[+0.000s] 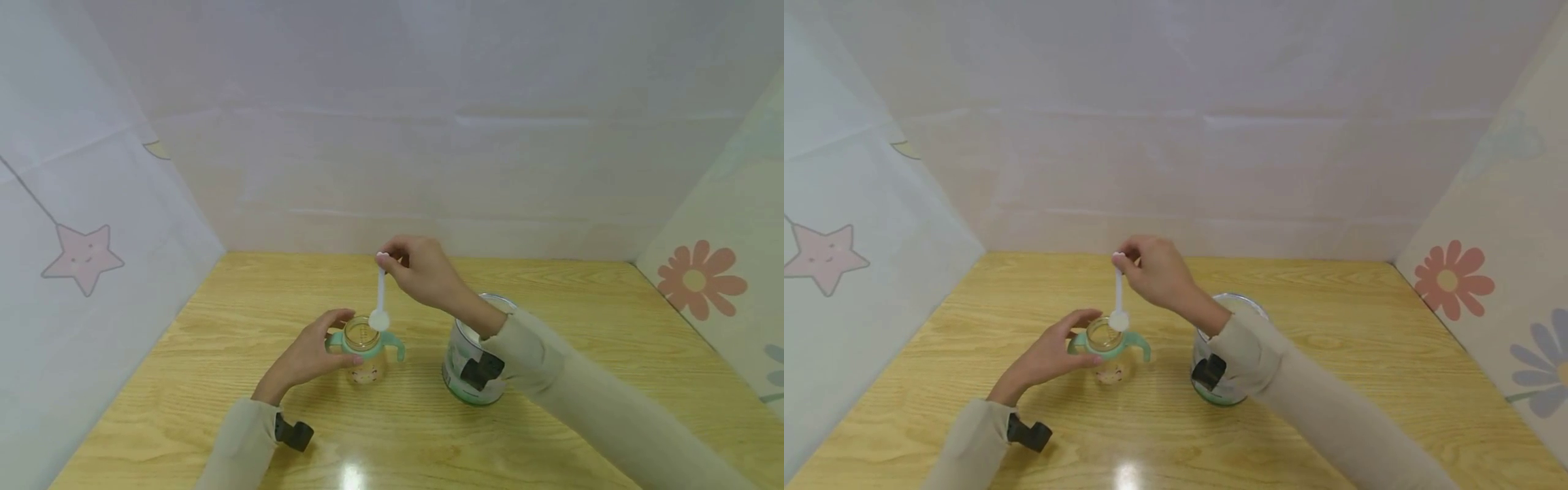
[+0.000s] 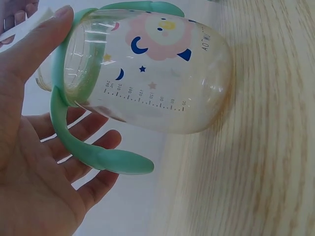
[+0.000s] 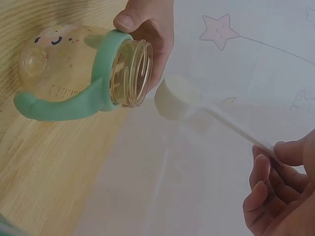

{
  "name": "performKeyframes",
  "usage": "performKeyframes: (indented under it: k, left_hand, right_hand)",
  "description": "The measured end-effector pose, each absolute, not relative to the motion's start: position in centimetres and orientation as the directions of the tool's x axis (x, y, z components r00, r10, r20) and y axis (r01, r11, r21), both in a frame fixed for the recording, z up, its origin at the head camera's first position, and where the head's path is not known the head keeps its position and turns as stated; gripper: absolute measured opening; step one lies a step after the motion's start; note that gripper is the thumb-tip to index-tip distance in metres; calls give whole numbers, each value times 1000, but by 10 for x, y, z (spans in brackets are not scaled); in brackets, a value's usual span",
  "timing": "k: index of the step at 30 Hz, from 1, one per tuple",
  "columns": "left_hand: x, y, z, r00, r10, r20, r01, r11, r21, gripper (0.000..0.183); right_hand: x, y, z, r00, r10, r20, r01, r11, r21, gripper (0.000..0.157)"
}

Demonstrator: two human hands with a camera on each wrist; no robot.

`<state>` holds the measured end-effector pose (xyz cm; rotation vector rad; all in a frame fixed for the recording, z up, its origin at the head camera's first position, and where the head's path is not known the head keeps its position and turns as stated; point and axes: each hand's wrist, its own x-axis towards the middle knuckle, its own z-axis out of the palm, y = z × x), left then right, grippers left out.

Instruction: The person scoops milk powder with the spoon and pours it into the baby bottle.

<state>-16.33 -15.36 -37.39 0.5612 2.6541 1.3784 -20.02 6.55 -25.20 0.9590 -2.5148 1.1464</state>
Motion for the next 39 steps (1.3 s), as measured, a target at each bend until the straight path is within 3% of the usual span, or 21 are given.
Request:
performKeyframes:
  k: [24,39]
  left_hand:
    - [-167,-161,-384,-900,433,60,290,489,823,68]
    - [-170,-157,-378,-888,456,63,307,485,819,67]
  right_hand:
    - [-195,48,-267,-773,-507,382,-624,494,-605,13]
    - [-177,61,-276,-663,-575,479,-743,424,-518,11]
